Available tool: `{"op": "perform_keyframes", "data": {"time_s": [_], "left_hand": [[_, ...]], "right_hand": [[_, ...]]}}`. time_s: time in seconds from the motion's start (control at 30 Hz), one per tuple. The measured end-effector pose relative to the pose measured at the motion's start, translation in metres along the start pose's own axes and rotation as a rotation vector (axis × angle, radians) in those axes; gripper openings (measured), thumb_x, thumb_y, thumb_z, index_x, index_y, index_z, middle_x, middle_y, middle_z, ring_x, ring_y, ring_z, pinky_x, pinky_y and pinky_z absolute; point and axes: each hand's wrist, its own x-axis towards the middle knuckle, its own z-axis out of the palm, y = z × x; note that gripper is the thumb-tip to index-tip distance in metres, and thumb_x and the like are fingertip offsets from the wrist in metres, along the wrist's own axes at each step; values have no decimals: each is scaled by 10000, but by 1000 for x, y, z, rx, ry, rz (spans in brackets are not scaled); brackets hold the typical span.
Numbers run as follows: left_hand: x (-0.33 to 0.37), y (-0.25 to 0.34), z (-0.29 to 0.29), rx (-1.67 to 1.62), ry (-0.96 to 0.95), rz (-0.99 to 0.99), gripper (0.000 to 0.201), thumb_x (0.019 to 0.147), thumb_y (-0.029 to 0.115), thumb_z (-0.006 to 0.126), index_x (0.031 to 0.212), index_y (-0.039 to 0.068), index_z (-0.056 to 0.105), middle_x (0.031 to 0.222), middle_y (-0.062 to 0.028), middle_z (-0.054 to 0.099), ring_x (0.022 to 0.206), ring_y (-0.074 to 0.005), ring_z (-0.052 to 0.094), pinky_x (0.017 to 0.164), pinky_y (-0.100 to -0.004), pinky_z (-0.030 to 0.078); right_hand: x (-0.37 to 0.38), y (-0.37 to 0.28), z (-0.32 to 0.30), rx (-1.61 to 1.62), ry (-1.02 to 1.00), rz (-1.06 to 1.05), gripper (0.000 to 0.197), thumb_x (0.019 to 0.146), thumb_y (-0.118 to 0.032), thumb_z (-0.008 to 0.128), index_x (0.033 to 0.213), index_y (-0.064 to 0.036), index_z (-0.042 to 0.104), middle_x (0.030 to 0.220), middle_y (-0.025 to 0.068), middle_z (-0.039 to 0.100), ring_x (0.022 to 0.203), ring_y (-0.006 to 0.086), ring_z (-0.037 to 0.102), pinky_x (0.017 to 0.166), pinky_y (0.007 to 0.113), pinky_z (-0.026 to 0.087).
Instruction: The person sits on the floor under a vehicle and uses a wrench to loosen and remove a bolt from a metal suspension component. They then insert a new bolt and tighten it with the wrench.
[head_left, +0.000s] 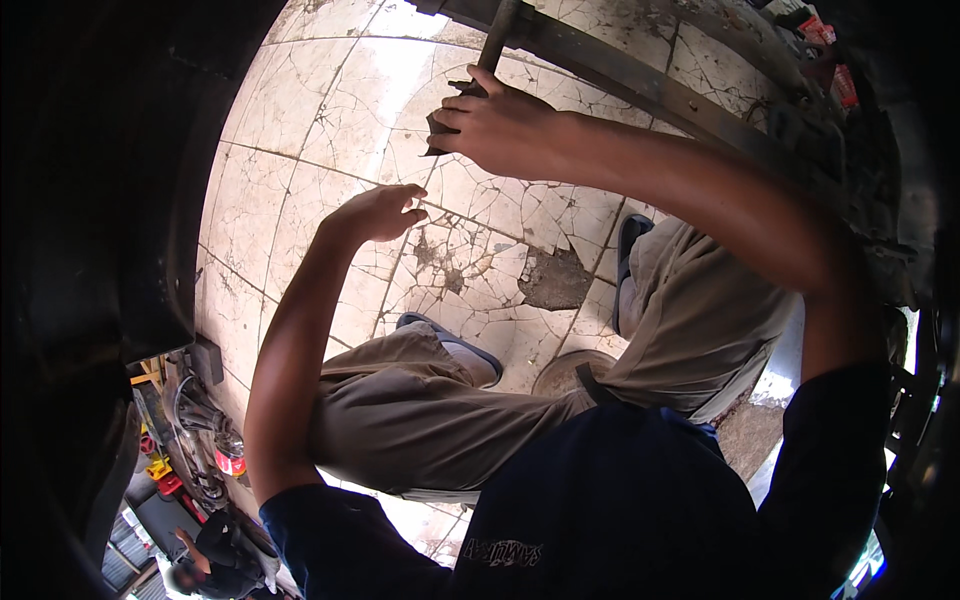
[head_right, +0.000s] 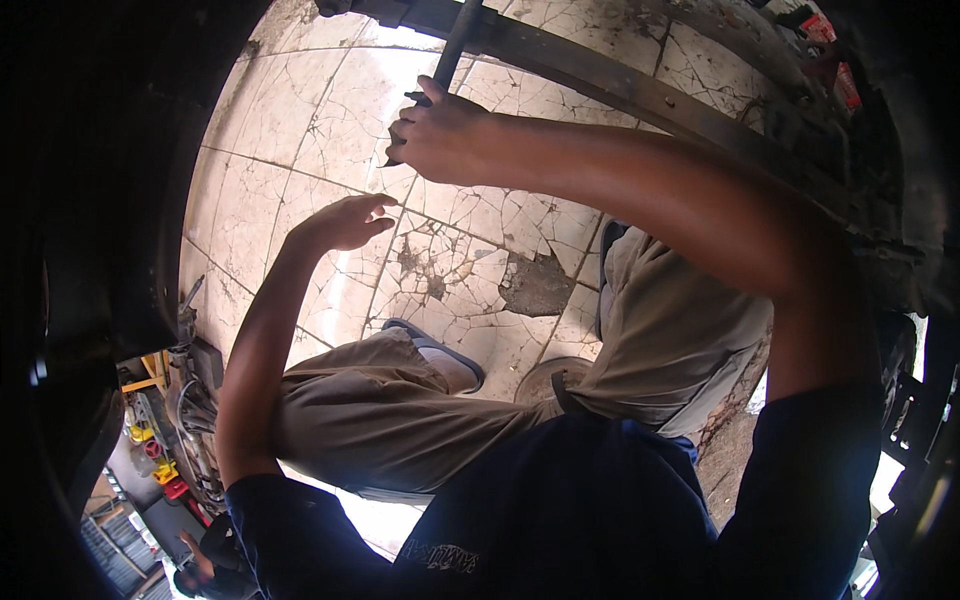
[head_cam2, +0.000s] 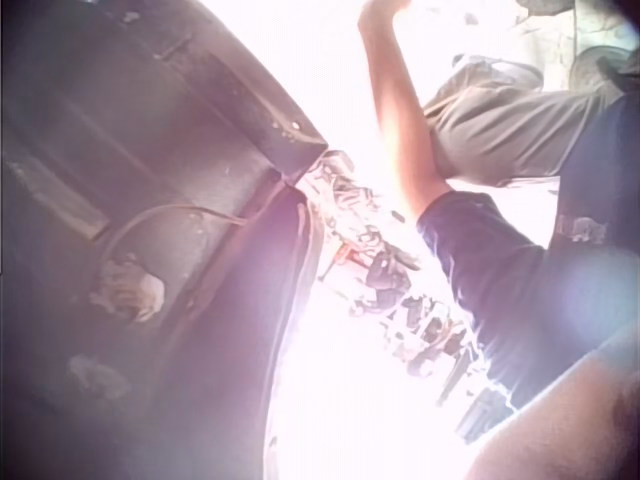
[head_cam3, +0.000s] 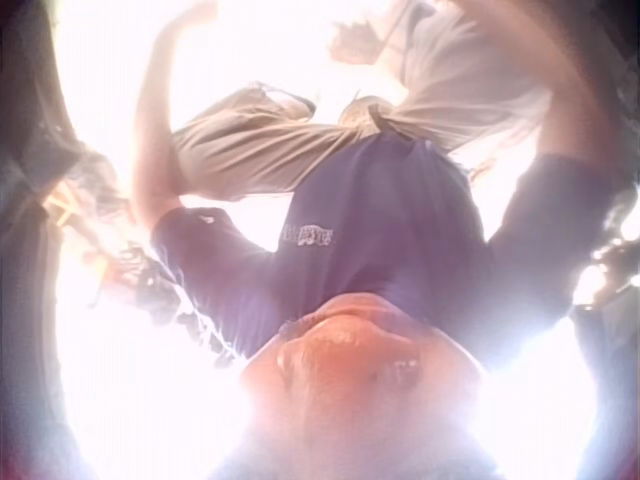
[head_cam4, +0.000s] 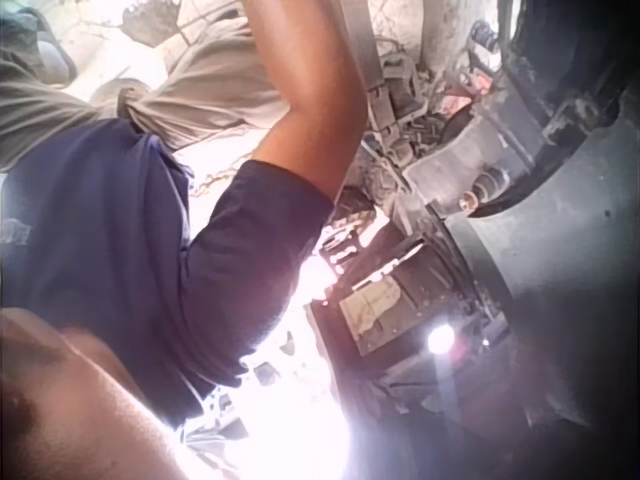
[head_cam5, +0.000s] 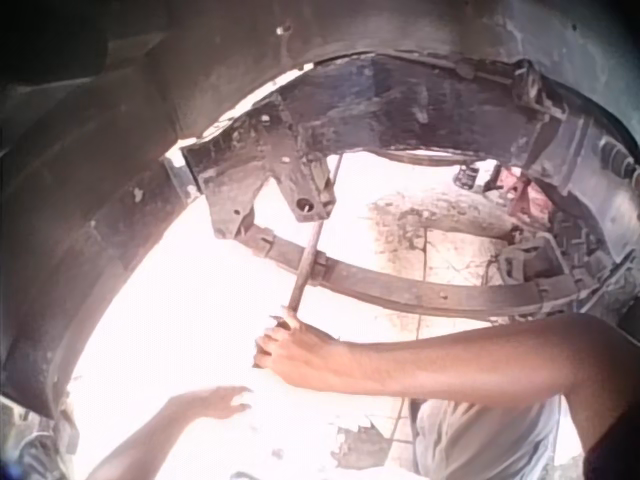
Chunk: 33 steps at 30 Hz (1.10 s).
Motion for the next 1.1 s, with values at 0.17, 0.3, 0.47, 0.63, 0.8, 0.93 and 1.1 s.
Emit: {"op": "perform_keyframes", "data": {"time_s": [0.17, 0.3, 0.47, 0.63, 0.8, 0.93, 1.1], "left_hand": [[2, -4, -4, 44, 69, 5, 438, 969, 364, 549, 1346, 143, 514, 1195, -186, 629, 1106, -322, 616, 937, -424, 491], [1, -6, 0, 41, 65, 17, 428, 969, 335, 551, 1354, 152, 512, 1179, -173, 638, 1089, -318, 623, 927, -423, 494], [-2, 25, 2, -58, 268, 323, 455, 976, 282, 541, 1413, 197, 450, 1194, -155, 633, 1080, -310, 627, 909, -429, 508], [-3, 70, -2, 138, 250, 263, 638, 954, 277, 570, 1497, 126, 271, 1150, -231, 619, 1043, -348, 630, 884, -455, 512], [-3, 52, 3, 172, 511, 503, 569, 914, 204, 612, 1437, 172, 389, 1170, -137, 632, 975, -346, 641, 855, -448, 521], [4, 63, 11, 264, 612, 601, 624, 877, 136, 605, 1455, 181, 374, 1257, -128, 573, 890, -315, 662, 778, -423, 552], [11, 69, 20, 267, 522, 456, 704, 818, 110, 636, 1460, 85, 346, 1338, -155, 515, 942, -302, 656, 785, -407, 553]], "right_hand": [[-1, -3, 4, 18, 49, -65, 299, 874, -81, 540, 1158, -106, 628, 1252, 79, 594, 1221, 202, 541, 1113, 531, 288], [5, 3, -2, 25, -19, -33, 325, 871, -66, 546, 1185, -102, 621, 1259, 82, 606, 1217, 202, 550, 1105, 457, 328], [8, 15, -8, 364, -41, -43, 364, 861, -10, 525, 1210, -71, 610, 1191, 99, 641, 1161, 243, 584, 1048, 397, 419], [3, 22, -30, 524, -181, 91, 475, 878, 39, 466, 1315, -116, 566, 928, 116, 687, 907, 276, 668, 794, 396, 528], [3, 22, -34, 573, -189, 119, 425, 912, 0, 452, 1307, -104, 568, 932, 124, 681, 919, 268, 662, 794, 402, 517], [4, 25, -21, 469, -167, 66, 386, 888, -4, 509, 1260, -74, 583, 979, 114, 678, 955, 277, 658, 824, 410, 517], [4, 18, -22, 281, -172, -9, 386, 847, -24, 592, 1232, -57, 584, 1094, 107, 667, 1038, 276, 644, 895, 392, 518]]}}
